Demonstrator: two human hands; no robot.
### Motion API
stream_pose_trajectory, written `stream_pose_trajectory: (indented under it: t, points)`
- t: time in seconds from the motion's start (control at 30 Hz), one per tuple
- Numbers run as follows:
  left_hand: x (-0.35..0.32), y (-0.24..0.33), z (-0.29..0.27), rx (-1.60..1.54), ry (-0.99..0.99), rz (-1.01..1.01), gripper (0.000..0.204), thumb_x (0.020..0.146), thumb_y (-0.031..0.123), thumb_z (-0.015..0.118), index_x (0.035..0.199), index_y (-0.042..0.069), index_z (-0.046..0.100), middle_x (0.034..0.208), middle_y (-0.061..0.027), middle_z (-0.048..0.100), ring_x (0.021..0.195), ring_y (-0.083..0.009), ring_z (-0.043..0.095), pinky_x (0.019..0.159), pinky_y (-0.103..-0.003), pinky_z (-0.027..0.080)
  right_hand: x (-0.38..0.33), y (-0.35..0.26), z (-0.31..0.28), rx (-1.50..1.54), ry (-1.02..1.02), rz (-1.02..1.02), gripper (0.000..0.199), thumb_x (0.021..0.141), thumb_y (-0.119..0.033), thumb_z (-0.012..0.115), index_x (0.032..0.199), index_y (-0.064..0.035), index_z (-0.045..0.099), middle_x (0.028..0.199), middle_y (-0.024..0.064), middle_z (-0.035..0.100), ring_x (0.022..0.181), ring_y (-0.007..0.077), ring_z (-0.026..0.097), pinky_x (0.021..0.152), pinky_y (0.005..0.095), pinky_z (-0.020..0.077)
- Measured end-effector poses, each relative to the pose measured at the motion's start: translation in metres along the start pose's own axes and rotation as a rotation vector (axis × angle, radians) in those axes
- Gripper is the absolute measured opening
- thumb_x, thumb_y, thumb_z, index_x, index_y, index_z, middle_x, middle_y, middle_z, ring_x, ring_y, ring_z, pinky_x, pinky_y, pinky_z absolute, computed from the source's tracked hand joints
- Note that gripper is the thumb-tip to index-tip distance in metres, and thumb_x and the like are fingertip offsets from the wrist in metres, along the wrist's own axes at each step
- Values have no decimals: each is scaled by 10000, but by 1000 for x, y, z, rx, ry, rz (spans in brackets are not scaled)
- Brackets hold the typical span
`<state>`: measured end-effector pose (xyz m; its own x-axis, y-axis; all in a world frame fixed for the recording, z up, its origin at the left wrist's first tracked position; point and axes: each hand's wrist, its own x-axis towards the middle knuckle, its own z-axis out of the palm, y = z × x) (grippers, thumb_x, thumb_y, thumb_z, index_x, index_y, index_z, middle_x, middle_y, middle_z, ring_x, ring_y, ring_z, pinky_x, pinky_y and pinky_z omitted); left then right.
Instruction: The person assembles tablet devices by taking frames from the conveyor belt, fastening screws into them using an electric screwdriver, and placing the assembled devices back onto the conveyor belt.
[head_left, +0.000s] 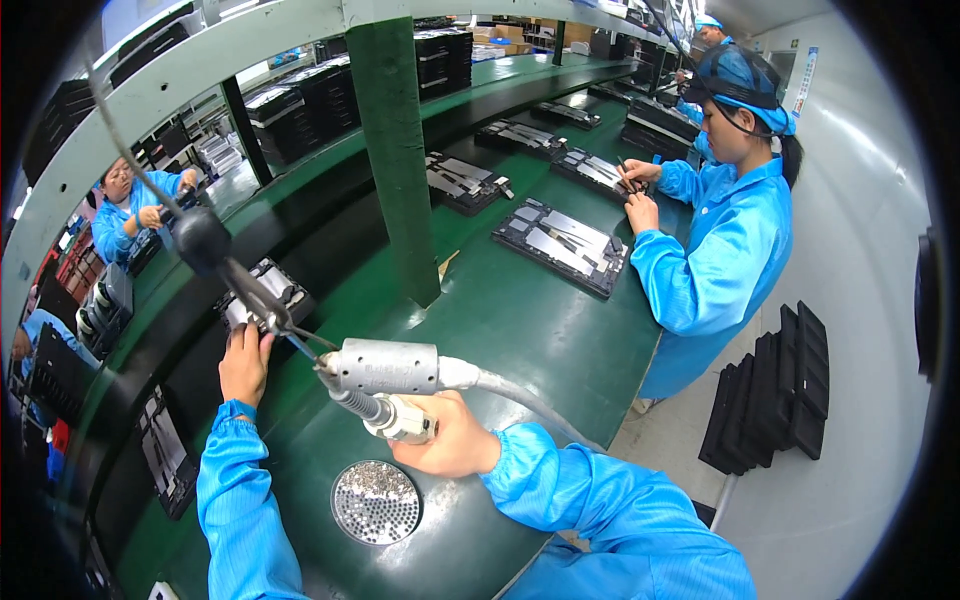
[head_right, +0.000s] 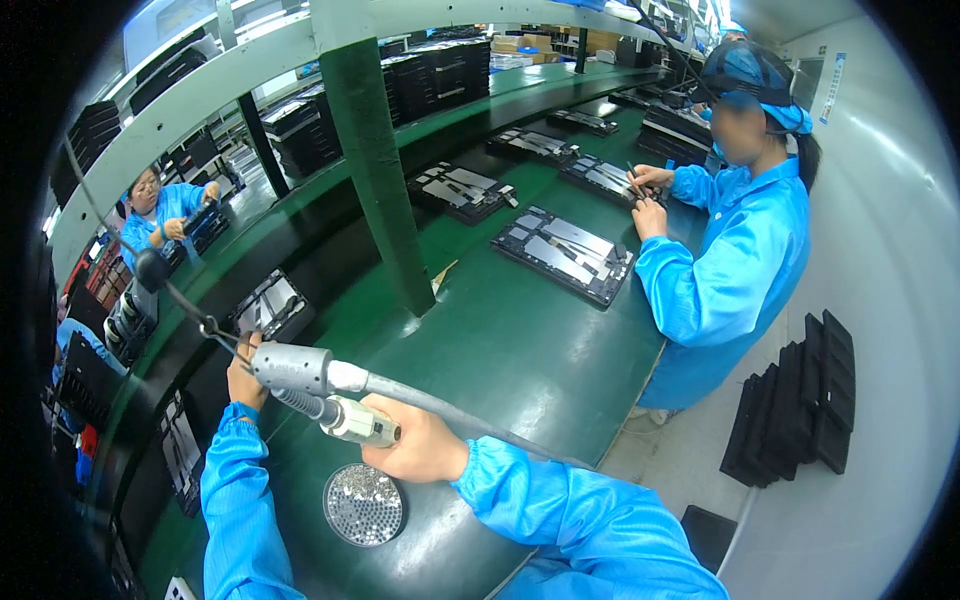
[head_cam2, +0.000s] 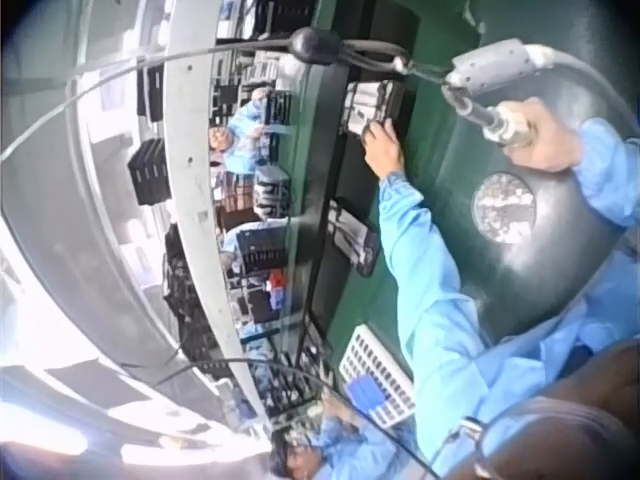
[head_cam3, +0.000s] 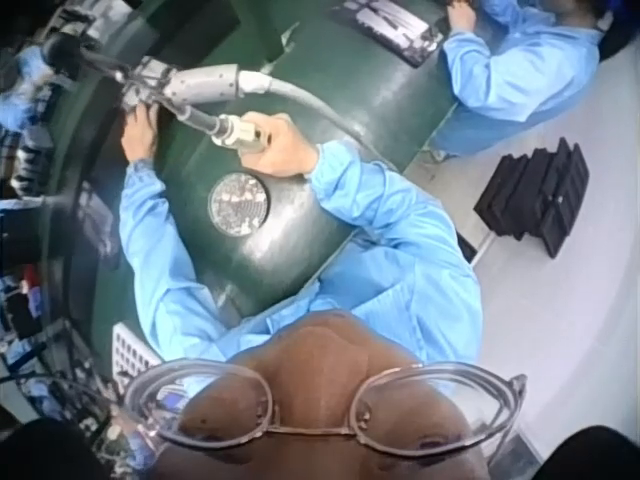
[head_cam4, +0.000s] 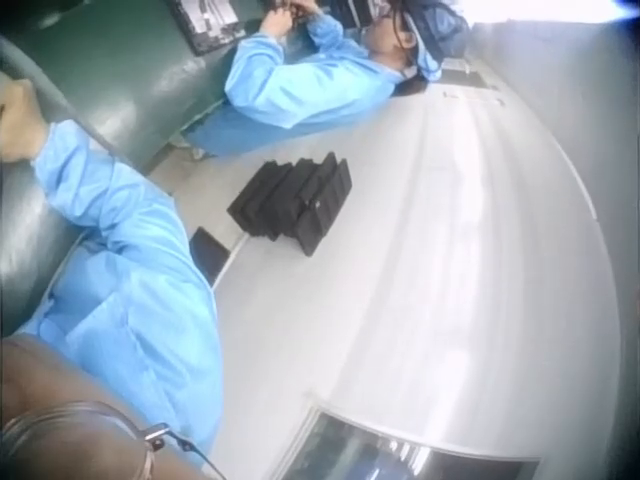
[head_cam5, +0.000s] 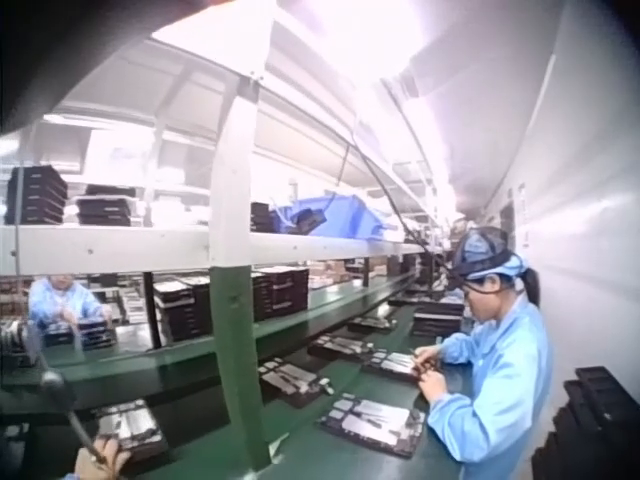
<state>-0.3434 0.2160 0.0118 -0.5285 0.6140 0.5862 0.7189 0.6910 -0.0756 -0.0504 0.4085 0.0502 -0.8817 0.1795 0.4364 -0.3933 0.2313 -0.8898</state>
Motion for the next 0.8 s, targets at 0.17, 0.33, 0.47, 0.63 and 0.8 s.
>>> stream_pose_trajectory:
  t: [0.17, 0.33, 0.47, 0.63, 0.8]
  points:
    - [-16, -3, -3, -10, -159, 21, 546, 709, 264, 764, 1138, 54, 501, 1111, -141, 532, 1017, -333, 569, 732, -414, 542, -5, 3, 7, -21, 92, -36, 312, 695, -16, 684, 1002, -30, 630, 791, 68, 669, 700, 98, 625, 636, 260, 500]
    - [-35, -3, -36, 128, -97, -102, 458, 719, -6, 599, 1159, 37, 481, 1159, -143, 521, 1067, -342, 539, 755, -441, 538, 0, 5, 6, 10, 113, -54, 242, 681, -63, 655, 916, -52, 603, 760, 150, 644, 687, 287, 660, 616, 333, 502]
    - [-71, 9, -106, 157, 116, -7, 477, 695, -90, 525, 1161, 5, 501, 1138, -165, 573, 1025, -354, 571, 789, -411, 532, -1, 2, -1, -5, 190, -111, 269, 702, -49, 674, 965, -29, 618, 789, 46, 648, 746, 67, 578, 649, 266, 490]
    - [-172, 43, -193, 227, 105, 30, 471, 652, -134, 511, 1117, -75, 554, 1103, -228, 599, 1060, -388, 592, 833, -413, 533, -5, 3, -3, 114, 233, 92, 258, 740, -38, 708, 981, -19, 620, 844, 35, 652, 765, 110, 619, 683, 275, 502]
    - [-275, 96, -243, 185, -87, -5, 279, 788, -53, 585, 1062, -103, 567, 1063, -264, 607, 1025, -463, 595, 797, -458, 541, -4, 11, 1, 94, 159, 98, 328, 745, 48, 586, 1067, 24, 527, 826, 85, 586, 656, 156, 584, 548, 276, 473]
